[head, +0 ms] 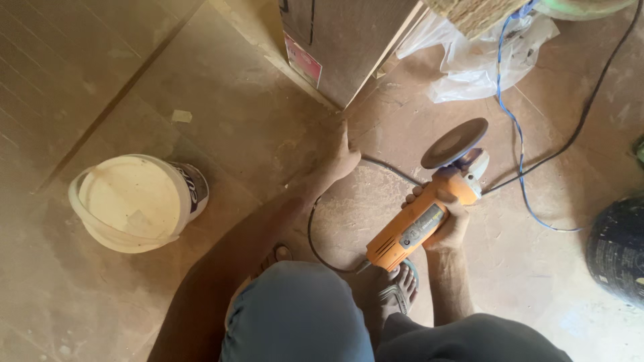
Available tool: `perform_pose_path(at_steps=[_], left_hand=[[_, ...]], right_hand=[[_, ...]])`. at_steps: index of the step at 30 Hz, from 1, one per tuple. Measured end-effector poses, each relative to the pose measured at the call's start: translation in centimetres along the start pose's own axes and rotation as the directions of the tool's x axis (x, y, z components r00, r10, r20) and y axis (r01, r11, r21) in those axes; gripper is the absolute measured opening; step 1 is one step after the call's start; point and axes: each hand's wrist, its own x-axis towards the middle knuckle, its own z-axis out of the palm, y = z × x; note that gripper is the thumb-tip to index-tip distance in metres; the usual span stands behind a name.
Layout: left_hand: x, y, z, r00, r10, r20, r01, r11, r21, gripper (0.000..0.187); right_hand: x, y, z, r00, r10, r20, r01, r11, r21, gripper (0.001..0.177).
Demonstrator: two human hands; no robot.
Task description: The person uses an electric angle grinder with a sanding disc to smooth the edges and surfaces of a wooden frame structure. They hold the frame with one hand while operating the tool with the other, moving along the edges and corners to remove roughness.
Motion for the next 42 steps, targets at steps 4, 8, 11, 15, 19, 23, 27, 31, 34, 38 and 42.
perform_pose_path(at_steps=[4, 8, 11, 15, 19, 23, 27, 31, 34, 38, 42], left_hand=[[1.9, 0.1, -0.3, 0.968, -0.247, -0.045, 0.247, 0.969, 0.001, 0.037], [4.0, -1.2, -1.0, 0.954, -0.275, 0.118, 0.274, 0.961, 0.023, 0.05], [5.5, -2.7, -0.3, 0.974, -0.181, 0.14, 0.158, 0.975, 0.159, 0.055], [6.0, -4.2, 1.5, 0.996, 0.089, -0.02, -0.079, 0.947, 0.312, 0.047], [5.7, -3.4, 1.4, 1.0, 0.016, 0.007, -0.017, 0.926, 0.377, 0.047], [4.1, -2.8, 0.6, 0.994, 0.045, 0.098, -0.082, 0.903, 0.421, 0.043], [1.8, -2.4, 0.0, 0.844, 0.41, 0.345, -0.536, 0.645, 0.545, 0.027], [3.3, 0.2, -2.3, 0.644, 0.527, 0.554, -0.667, 0.031, 0.745, 0.054], [3.0, 2.0, -4.0, 0.664, 0.335, 0.668, -0.594, -0.306, 0.744, 0.056], [1.5, 4.1, -3.2, 0.727, 0.199, 0.657, -0.528, -0.45, 0.72, 0.054], [3.4, 4.3, -2.9, 0.744, 0.071, 0.664, -0.508, -0.585, 0.632, 0.063]], right_hand=[[-0.2, -0.1, 2.1, 0.998, 0.006, -0.069, -0.008, 1.0, -0.028, 0.047], [-0.6, -0.3, 3.3, 0.997, -0.006, -0.075, 0.002, 0.999, -0.043, 0.048], [-0.8, -0.9, 3.6, 0.997, -0.009, -0.082, 0.005, 0.999, -0.045, 0.049], [-0.7, -1.4, 3.5, 0.994, -0.031, -0.102, 0.025, 0.998, -0.062, 0.05], [-0.5, -2.0, 2.6, 0.996, 0.037, -0.083, -0.036, 0.999, 0.015, 0.047], [-0.4, -2.2, 1.6, 0.993, 0.029, -0.114, -0.026, 0.999, 0.026, 0.047], [-0.3, -2.2, 0.8, 0.988, 0.068, -0.142, -0.052, 0.993, 0.111, 0.047], [-0.3, -2.3, 0.4, 0.986, 0.078, -0.144, -0.061, 0.991, 0.12, 0.046], [-0.5, -2.5, 0.4, 0.989, 0.075, -0.125, -0.06, 0.992, 0.114, 0.045], [-0.1, -2.8, 0.4, 0.99, 0.084, -0.117, -0.064, 0.985, 0.16, 0.045], [-0.4, -2.8, 0.2, 0.99, 0.076, -0.123, -0.057, 0.987, 0.153, 0.045]])
